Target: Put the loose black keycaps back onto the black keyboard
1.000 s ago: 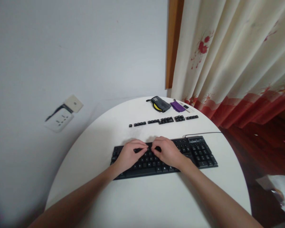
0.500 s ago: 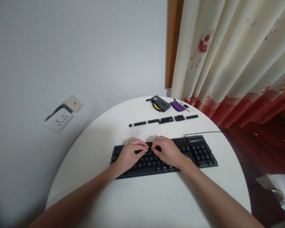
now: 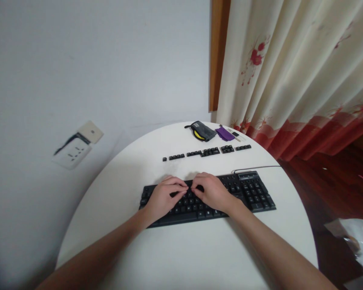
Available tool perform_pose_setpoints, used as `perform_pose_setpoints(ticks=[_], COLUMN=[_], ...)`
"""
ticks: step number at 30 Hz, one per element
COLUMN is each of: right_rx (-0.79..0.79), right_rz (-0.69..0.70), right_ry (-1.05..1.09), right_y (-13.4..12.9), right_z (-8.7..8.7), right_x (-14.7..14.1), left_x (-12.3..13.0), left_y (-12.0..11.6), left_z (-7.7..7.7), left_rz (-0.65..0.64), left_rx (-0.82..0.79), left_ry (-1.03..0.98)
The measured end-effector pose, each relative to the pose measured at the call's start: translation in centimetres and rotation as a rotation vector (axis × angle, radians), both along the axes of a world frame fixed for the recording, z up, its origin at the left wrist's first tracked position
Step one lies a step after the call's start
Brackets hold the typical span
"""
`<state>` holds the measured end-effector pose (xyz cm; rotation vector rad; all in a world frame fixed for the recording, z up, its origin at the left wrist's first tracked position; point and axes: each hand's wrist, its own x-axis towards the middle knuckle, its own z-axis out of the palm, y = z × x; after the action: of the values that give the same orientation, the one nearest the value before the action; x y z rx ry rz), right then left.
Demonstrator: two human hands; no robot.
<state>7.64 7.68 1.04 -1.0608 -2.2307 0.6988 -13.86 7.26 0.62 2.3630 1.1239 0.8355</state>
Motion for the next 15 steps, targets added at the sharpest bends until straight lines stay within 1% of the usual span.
perform_pose_setpoints(ticks=[5,12,15], right_rx=[0.006,0.039,0.067], right_rz=[0.001,0.014,0.022], right_ry=[-0.009,-0.075,-0.118], right_y=[0.03,-0.16,-0.28], right_z=[0.03,0.61,0.99], right_x=[0.04,0.06,0.04], left_x=[-0.18,-0.45,-0.42], left_y=[-0.27,-0.44,-0.39], left_z=[0.56,0.41,0.35], left_rz=[-0.049,-0.064,-0.059], left_rx=[0.026,0.051,0.061], left_ry=[0.063,0.157,0.162])
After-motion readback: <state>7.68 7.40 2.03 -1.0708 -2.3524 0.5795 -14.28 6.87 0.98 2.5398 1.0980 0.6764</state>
